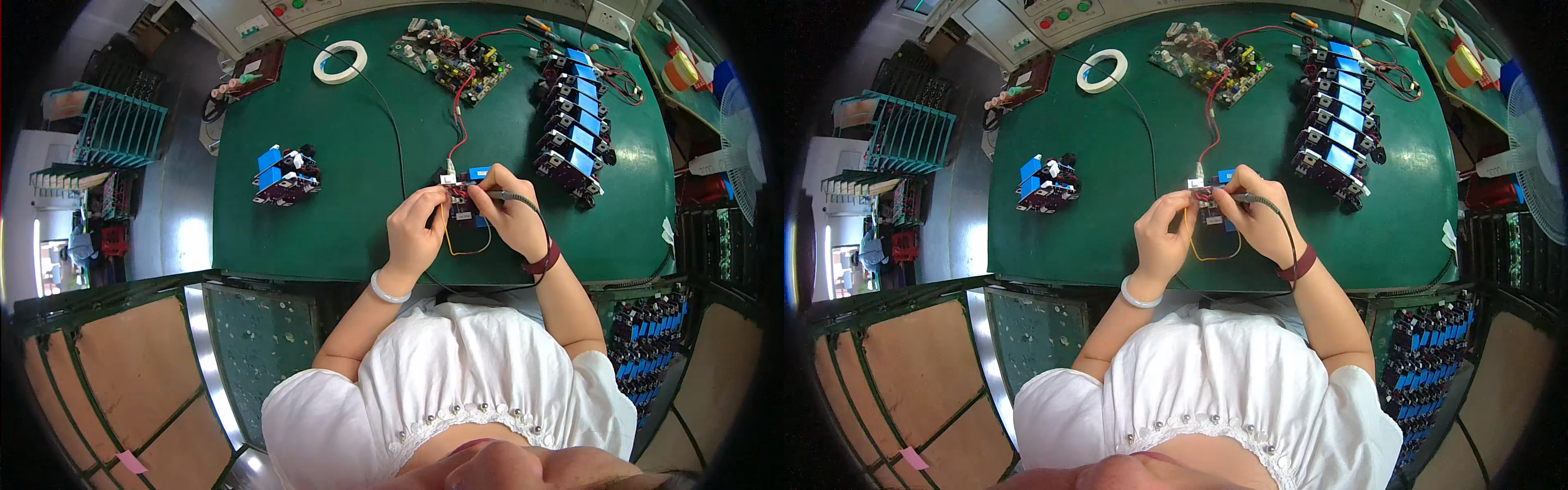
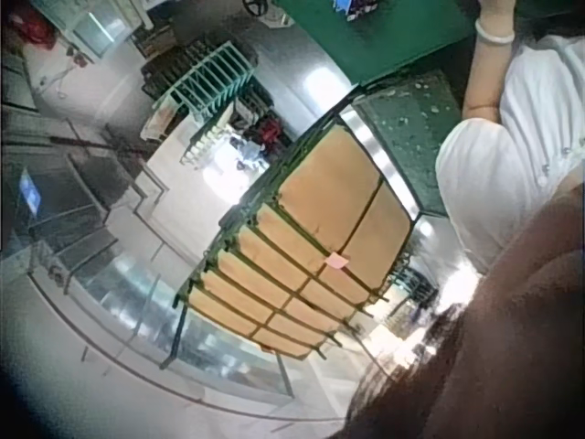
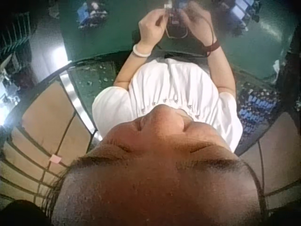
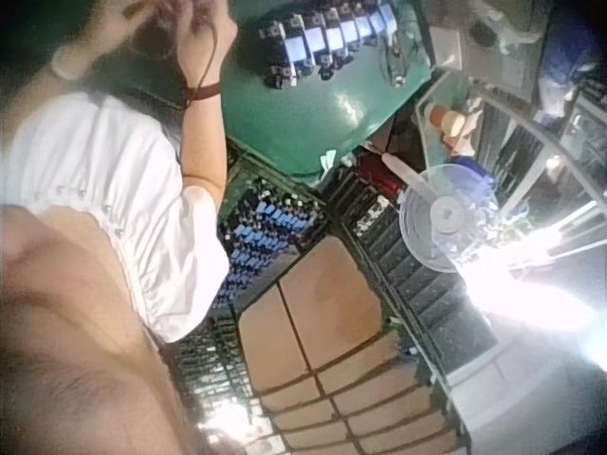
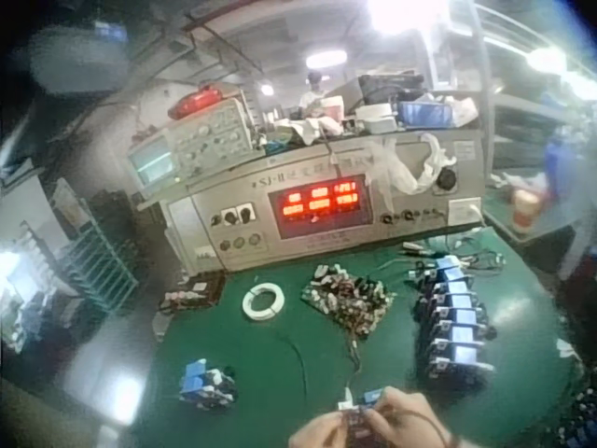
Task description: Testing and assembling electronic PCB components with a multimeter probe.
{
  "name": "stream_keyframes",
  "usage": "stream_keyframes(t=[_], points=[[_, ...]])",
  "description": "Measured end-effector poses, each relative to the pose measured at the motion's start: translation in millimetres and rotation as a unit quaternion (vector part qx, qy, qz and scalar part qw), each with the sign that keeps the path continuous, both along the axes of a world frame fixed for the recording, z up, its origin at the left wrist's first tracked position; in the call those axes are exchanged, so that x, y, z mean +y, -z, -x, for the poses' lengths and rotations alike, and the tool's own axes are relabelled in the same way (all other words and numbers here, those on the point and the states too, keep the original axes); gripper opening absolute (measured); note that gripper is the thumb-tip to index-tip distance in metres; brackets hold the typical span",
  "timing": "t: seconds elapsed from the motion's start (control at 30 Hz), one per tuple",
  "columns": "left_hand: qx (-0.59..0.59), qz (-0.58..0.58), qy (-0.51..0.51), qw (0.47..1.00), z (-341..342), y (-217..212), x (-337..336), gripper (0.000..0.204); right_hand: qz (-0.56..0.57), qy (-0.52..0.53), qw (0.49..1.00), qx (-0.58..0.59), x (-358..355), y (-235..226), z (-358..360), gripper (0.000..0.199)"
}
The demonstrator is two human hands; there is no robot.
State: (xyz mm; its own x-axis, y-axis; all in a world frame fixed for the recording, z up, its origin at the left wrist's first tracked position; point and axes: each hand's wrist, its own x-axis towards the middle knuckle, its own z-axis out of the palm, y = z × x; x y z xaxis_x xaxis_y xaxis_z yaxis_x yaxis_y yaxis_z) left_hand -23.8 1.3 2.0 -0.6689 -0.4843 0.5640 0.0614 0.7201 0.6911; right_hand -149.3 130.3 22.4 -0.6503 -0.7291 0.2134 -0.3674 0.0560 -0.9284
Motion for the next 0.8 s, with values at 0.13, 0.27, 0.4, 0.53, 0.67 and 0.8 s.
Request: stream_keyframes(t=[0.13,0.27,0.4,0.53,0.67,0.8], points=[[0.002,0.003,0.003,1.000,0.5,-1.6,-1.8,0.018,-0.013,-0.004,1.000,0.001,-3.1,2.6,1.8,0.019],[0.004,0.003,0.000,1.000,-0.1,0.0,-1.9,0.015,-0.002,-0.001,1.000,0.025,-3.8,1.2,2.2,0.018],[-0.002,-0.006,0.006,1.000,-2.8,1.7,-1.3,0.015,-0.008,0.003,0.999,0.032,-2.6,0.1,0.1,0.017],[0.014,-0.008,0.015,1.000,-2.7,3.7,1.2,0.016,-0.020,0.010,0.999,0.038,-0.1,1.3,-0.9,0.017],[0.023,0.001,0.014,1.000,-2.9,4.8,0.4,0.017,-0.017,0.012,0.999,0.029,-1.2,3.6,-2.2,0.017],[0.020,-0.006,0.017,1.000,-3.1,4.4,-0.4,0.018,-0.015,0.011,1.000,0.023,-2.2,4.0,-1.0,0.018]])
